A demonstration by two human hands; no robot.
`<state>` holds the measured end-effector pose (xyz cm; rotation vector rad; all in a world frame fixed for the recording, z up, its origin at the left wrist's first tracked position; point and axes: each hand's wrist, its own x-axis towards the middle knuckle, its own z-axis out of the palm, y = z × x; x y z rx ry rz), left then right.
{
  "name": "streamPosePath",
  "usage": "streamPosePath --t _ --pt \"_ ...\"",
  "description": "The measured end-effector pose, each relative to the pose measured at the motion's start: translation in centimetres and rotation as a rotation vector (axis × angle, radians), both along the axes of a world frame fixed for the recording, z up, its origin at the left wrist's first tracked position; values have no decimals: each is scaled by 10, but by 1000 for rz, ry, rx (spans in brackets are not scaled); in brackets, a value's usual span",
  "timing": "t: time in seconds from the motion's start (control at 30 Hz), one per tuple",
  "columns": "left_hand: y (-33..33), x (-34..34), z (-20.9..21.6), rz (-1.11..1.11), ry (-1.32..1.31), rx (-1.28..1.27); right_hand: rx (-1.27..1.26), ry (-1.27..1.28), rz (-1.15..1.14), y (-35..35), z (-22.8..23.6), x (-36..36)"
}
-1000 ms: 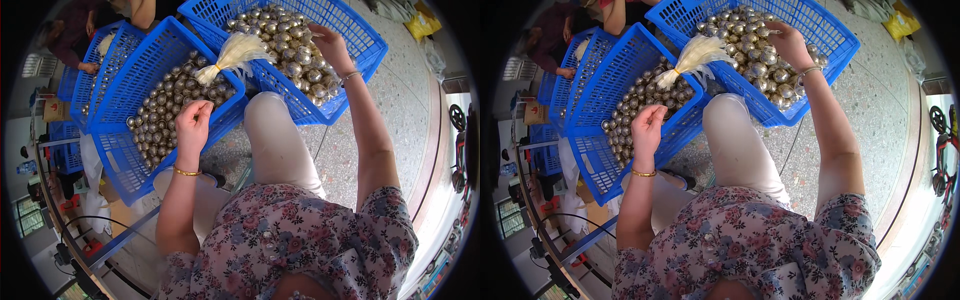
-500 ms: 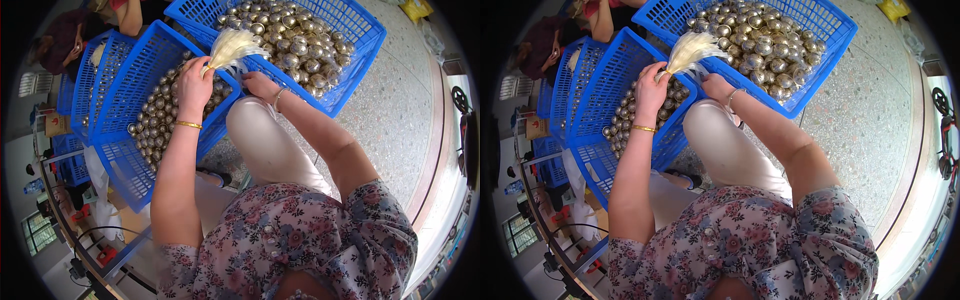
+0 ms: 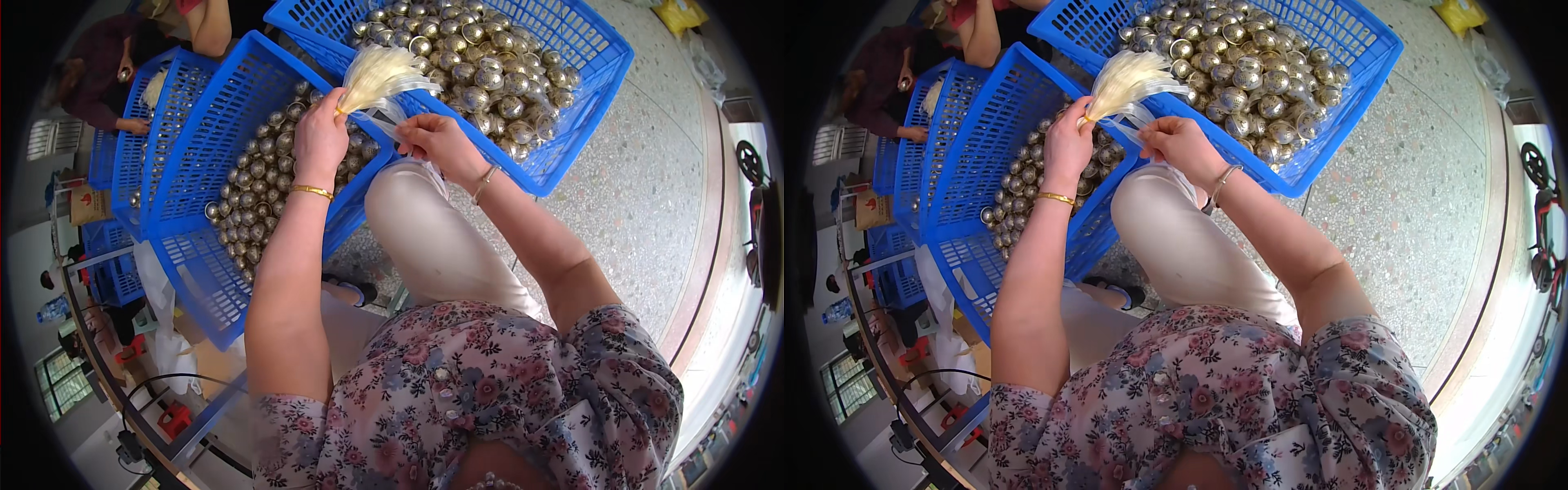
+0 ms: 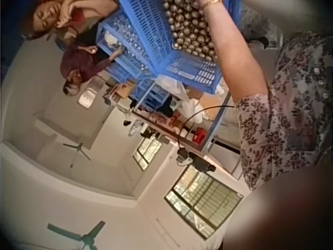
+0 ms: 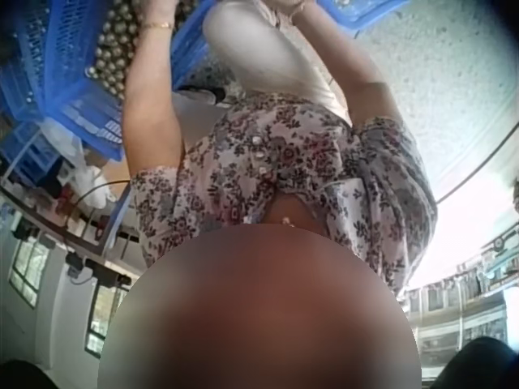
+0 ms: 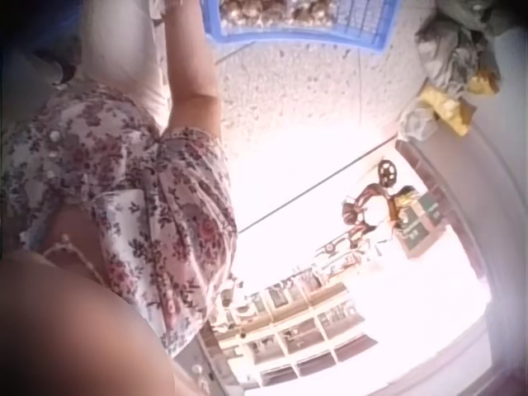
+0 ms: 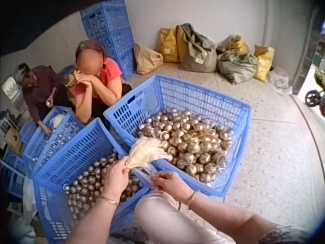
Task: Attaching decorative strings and tassels to gold ball ornaments.
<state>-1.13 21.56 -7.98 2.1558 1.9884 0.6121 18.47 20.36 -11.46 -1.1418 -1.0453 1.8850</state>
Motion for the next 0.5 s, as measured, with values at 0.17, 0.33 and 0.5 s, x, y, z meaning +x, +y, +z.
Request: streamPosePath --t 0.17,0.33,0.5 --pt "1 1 -4 9 -16 6 142 -64 -6 15 32 16" --pt "-2 2 -8 53 -73 36 252 -182 -18 40 40 23" --pt "-4 1 -9 53 -97 44 349 -246 -65 54 32 32"
